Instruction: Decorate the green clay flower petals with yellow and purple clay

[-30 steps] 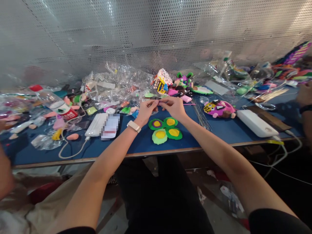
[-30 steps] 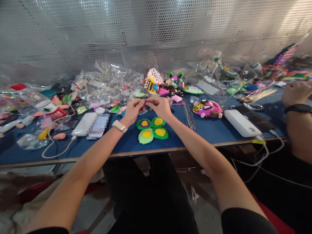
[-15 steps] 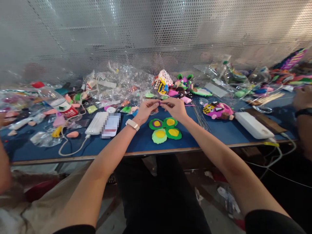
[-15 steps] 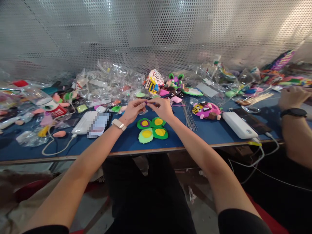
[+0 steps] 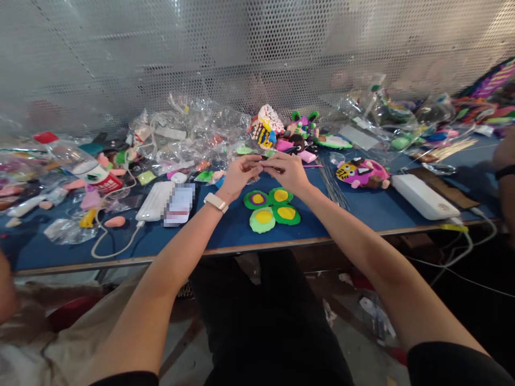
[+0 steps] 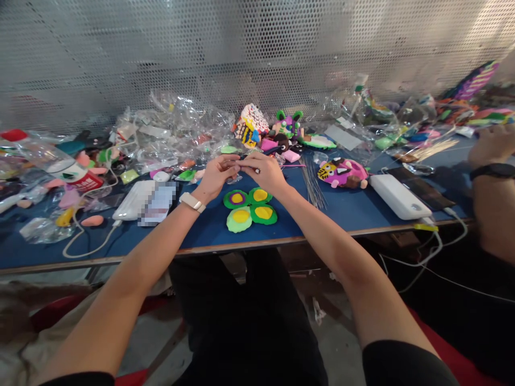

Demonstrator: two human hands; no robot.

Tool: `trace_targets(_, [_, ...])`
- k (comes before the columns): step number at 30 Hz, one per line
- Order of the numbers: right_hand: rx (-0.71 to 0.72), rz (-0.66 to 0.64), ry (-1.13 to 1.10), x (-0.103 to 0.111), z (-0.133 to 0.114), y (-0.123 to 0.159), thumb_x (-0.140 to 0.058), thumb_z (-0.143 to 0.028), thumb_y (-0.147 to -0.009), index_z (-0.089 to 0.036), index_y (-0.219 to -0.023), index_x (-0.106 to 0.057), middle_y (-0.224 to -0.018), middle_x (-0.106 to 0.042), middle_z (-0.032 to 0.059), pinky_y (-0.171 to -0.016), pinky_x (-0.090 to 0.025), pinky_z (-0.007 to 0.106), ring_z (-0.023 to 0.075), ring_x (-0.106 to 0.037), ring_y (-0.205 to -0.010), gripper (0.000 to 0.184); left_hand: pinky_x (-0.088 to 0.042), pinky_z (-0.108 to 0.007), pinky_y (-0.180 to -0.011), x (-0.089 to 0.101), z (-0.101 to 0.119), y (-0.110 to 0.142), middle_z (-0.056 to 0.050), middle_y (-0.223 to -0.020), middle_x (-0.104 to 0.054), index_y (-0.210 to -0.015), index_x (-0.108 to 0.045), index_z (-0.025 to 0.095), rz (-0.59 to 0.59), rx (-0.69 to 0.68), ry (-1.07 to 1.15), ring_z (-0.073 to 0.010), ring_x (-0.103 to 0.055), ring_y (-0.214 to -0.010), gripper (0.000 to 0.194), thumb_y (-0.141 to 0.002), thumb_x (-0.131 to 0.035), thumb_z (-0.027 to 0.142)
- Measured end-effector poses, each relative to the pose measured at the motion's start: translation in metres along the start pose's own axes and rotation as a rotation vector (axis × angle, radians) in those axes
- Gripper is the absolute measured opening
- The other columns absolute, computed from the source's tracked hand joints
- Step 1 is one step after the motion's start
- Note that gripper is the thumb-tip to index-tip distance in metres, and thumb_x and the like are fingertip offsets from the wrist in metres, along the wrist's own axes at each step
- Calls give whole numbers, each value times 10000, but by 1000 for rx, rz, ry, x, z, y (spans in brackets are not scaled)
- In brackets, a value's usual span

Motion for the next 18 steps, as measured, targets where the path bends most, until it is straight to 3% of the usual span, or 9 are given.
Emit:
trace_targets(3, [36,-28,57,-1,-2,-1,-730,-422,-1053,-283,-1105,-900,-1107,-818,77,-838,-607,398,216,-702,-837,226,-497,-220,-572,-1,3,2,-58,-920,-823,-1146,-801,189,-4,-18,-35,-93,-656,-624,643,-704,-1035,593])
trace_targets(8, [18,-16,69,-2,1,-2,-725,-459,-1059,-236,-1063,-870,-1047,-789,81,-773,-565,365,184,-641,-747,267,-558,-256,-626,-7,5,2,-45,-796,-784,-1152,-812,168,-27,-57,-36,-128,-692,-640,608,-804,-957,646])
trace_targets(14, [45,-26,46,-3,0,-2,-752,-380,-1037,-235,-1136,-868,-1052,-778,71,-754,-568,350,160,-617,-706,211,-581,-272,-644,1,7,0,-85,-948,-841,-1155,-799,171,25,-80,-82,-131,-706,-669,638,-725,-1018,589])
trace_targets(18, [56,-21,80,-1,-2,-1,-729,-381,-1058,-265,-1125,-880,-1055,-798,69,-799,-581,366,190,-659,-769,202,-587,-275,-639,1,5,1,-83,-929,-845,-1165,-809,174,15,-65,-60,-135,-721,-651,620,-747,-1002,589])
Point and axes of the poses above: each hand's wrist, its own y-axis away from the middle knuckle, its own x-axis out of the back of the hand, z = x × y, the point moved 10 cm from there along -y, towards the middle knuckle
